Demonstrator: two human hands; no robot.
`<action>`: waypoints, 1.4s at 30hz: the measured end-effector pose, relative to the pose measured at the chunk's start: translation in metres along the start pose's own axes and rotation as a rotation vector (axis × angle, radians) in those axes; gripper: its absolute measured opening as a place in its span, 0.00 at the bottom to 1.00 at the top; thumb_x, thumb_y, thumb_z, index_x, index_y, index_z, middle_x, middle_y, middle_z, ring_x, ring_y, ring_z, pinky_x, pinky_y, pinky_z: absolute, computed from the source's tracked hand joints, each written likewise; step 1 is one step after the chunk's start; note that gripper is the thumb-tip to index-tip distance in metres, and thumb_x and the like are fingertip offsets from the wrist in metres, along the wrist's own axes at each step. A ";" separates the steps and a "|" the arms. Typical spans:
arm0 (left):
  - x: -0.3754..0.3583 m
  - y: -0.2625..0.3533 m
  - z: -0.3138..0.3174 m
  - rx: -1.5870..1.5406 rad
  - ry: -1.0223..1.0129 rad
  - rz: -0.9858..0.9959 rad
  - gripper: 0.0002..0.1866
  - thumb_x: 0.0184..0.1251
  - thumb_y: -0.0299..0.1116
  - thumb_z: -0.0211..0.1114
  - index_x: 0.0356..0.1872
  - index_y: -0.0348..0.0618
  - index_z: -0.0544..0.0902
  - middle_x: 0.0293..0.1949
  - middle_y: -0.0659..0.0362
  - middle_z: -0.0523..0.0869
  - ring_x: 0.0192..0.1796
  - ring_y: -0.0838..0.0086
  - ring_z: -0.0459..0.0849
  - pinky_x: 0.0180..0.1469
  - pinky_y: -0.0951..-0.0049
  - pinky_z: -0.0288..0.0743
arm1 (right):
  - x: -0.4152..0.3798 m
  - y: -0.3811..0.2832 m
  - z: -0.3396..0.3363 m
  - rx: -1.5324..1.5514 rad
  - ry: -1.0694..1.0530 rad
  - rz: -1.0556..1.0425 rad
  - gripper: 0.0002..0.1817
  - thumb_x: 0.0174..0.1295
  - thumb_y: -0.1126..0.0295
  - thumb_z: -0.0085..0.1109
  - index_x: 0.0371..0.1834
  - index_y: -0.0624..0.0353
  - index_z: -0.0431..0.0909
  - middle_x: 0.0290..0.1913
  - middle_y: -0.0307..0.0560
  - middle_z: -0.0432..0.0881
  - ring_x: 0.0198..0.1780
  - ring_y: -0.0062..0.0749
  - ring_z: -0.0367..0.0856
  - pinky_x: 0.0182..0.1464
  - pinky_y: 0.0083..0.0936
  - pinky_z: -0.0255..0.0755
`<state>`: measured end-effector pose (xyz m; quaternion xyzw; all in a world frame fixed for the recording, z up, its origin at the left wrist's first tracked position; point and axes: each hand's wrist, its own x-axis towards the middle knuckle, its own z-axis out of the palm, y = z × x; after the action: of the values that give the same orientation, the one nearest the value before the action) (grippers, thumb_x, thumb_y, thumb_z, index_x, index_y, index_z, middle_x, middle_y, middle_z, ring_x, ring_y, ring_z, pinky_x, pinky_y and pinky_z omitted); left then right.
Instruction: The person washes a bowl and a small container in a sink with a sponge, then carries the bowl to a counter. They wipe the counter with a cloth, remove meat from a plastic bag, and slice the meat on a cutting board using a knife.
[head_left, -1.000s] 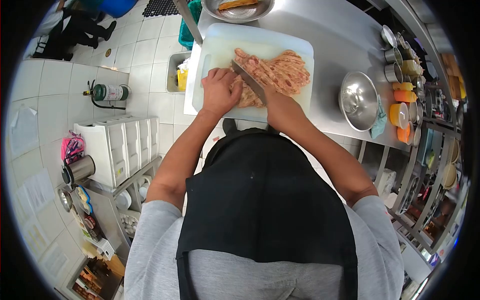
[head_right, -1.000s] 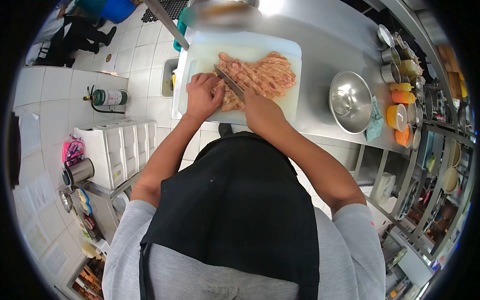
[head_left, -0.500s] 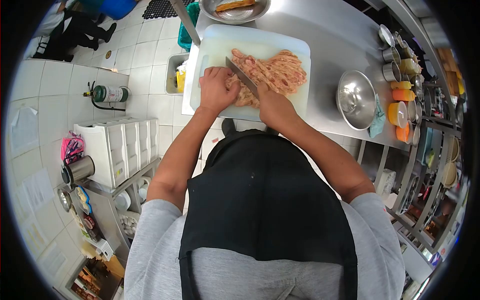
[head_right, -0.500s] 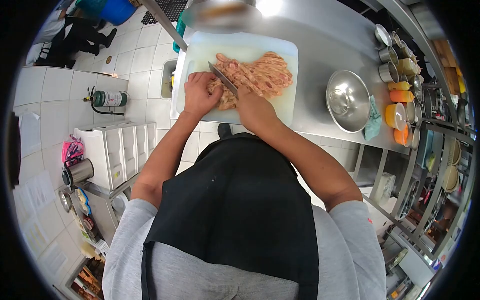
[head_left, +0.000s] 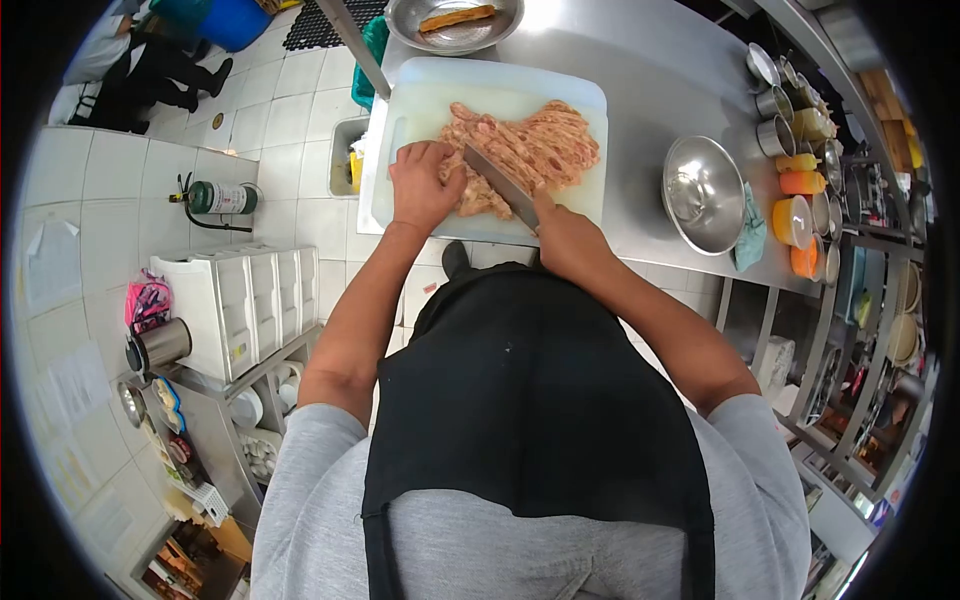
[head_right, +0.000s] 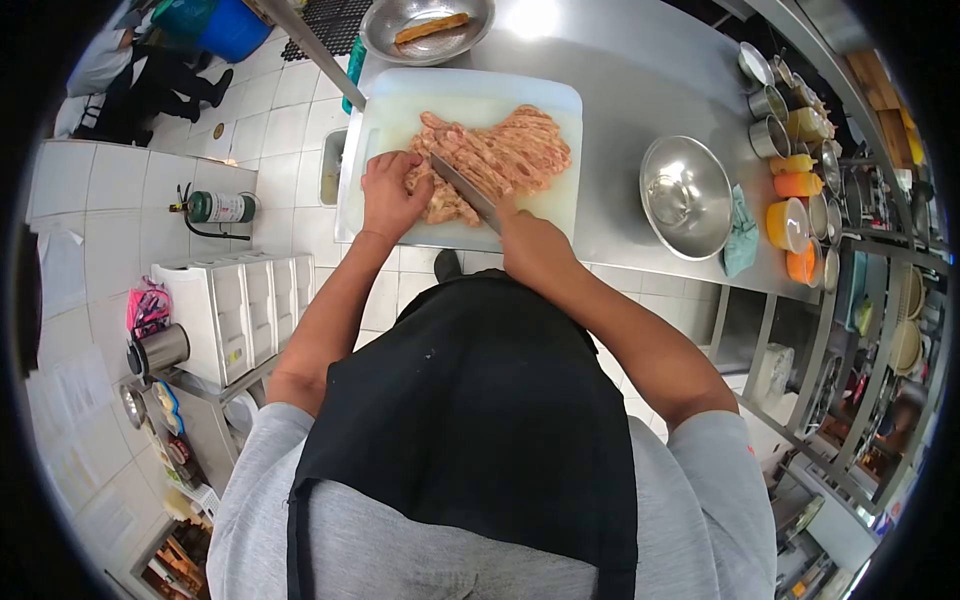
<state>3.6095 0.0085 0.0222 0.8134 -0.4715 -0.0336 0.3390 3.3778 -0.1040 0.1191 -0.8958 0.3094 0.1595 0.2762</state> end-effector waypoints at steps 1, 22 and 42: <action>-0.002 0.001 0.000 0.001 0.008 -0.005 0.17 0.61 0.42 0.72 0.50 0.48 0.88 0.52 0.58 0.88 0.63 0.54 0.78 0.62 0.51 0.70 | -0.001 0.002 -0.002 -0.017 -0.008 -0.010 0.25 0.73 0.73 0.57 0.71 0.69 0.66 0.50 0.71 0.87 0.51 0.67 0.87 0.53 0.56 0.79; -0.050 0.002 -0.028 -0.079 0.002 0.015 0.27 0.58 0.40 0.79 0.60 0.50 0.84 0.61 0.51 0.80 0.66 0.52 0.76 0.67 0.52 0.68 | 0.028 -0.029 0.003 0.062 0.232 -0.131 0.19 0.72 0.73 0.60 0.61 0.67 0.66 0.52 0.72 0.85 0.51 0.71 0.85 0.50 0.60 0.78; -0.058 -0.002 -0.030 -0.121 0.004 0.001 0.23 0.58 0.38 0.78 0.55 0.47 0.84 0.60 0.48 0.81 0.67 0.51 0.76 0.71 0.52 0.68 | 0.051 -0.033 -0.050 -0.078 0.234 -0.102 0.17 0.72 0.67 0.61 0.56 0.66 0.70 0.50 0.72 0.86 0.51 0.68 0.86 0.53 0.57 0.79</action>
<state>3.5904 0.0703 0.0288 0.7912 -0.4683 -0.0603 0.3887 3.4430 -0.1355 0.1486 -0.9329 0.2871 0.0516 0.2111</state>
